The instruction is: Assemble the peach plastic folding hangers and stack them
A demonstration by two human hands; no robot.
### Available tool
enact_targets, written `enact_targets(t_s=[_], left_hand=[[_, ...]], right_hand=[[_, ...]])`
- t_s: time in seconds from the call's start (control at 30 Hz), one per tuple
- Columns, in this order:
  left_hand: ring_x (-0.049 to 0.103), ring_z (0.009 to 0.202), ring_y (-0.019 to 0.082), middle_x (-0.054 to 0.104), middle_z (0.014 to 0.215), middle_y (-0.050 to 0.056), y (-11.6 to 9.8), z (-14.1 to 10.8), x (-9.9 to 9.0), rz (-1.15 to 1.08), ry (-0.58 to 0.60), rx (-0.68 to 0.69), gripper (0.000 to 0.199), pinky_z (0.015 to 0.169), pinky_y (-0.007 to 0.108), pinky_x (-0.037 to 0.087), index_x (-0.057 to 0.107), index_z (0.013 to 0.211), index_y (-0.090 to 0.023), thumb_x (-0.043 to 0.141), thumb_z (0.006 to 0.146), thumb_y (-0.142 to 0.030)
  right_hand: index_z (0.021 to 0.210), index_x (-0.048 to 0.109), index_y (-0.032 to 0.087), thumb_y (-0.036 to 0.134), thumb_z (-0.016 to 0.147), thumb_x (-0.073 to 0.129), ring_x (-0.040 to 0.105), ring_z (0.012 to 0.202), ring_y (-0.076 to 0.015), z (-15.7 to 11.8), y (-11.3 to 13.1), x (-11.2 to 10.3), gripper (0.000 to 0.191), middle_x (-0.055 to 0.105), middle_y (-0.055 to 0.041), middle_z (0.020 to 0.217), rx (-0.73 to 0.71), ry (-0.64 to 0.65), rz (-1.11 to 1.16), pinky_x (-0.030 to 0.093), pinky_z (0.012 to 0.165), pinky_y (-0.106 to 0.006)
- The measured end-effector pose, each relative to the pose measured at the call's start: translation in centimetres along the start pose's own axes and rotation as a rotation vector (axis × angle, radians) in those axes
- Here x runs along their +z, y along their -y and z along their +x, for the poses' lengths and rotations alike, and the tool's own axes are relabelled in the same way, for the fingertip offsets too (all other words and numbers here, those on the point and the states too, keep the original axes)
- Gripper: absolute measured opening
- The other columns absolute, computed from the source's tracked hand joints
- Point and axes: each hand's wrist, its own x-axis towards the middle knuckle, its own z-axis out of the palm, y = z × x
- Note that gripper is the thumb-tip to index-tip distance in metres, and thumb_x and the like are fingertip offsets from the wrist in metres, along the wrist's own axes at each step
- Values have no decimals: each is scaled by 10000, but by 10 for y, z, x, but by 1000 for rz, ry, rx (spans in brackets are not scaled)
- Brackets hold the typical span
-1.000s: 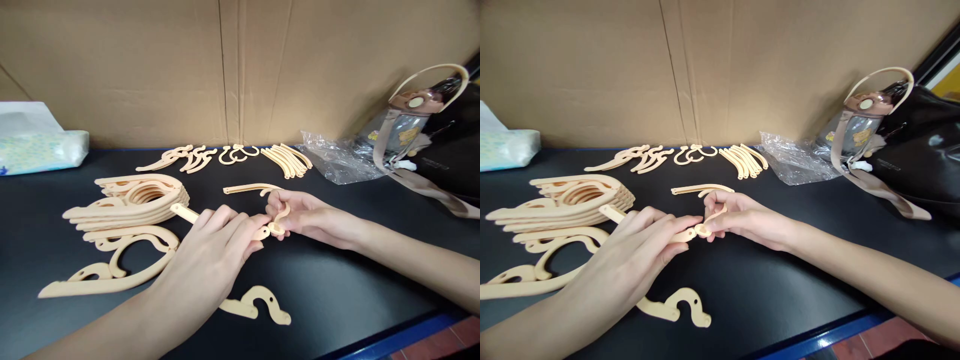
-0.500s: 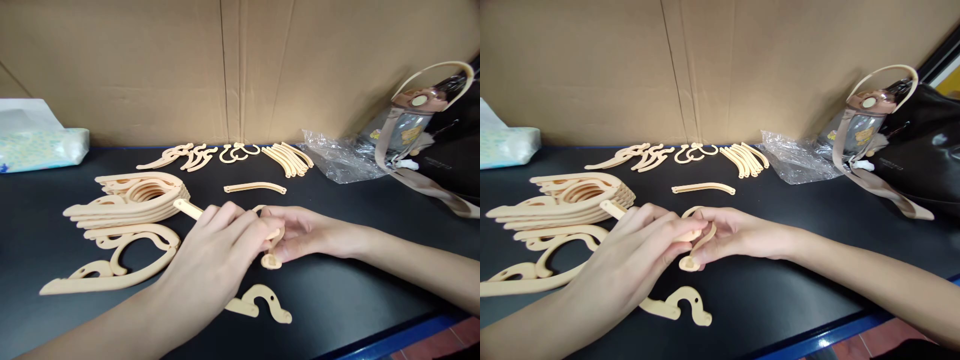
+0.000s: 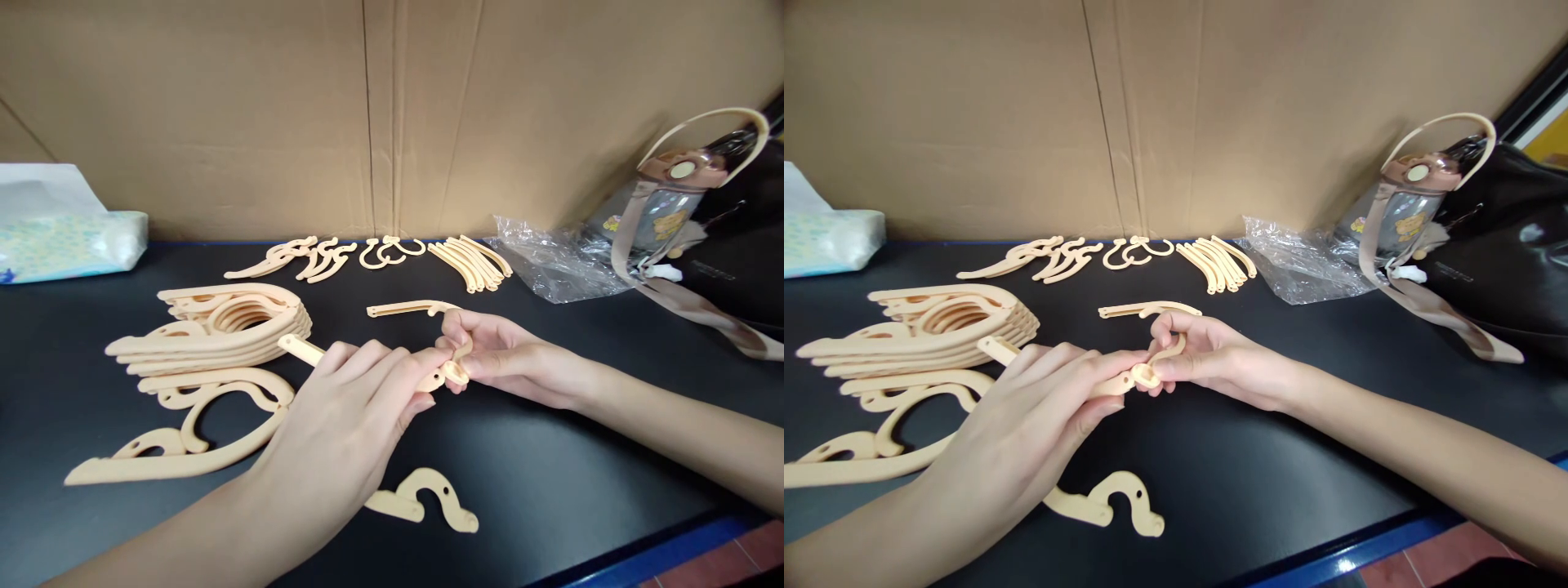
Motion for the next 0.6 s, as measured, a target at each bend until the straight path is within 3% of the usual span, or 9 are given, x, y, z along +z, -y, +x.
enact_targets(t_s=[0.6], left_hand=[[467, 753, 166, 593, 826, -41, 0, -5, 2, -112, -22, -6, 349, 664, 306, 310, 429, 1337, -211, 366, 1013, -99]], right_hand=[[882, 518, 181, 132, 868, 690, 603, 799, -94, -1, -1, -1, 180, 624, 32, 817, -12, 28, 65, 420, 771, -243]])
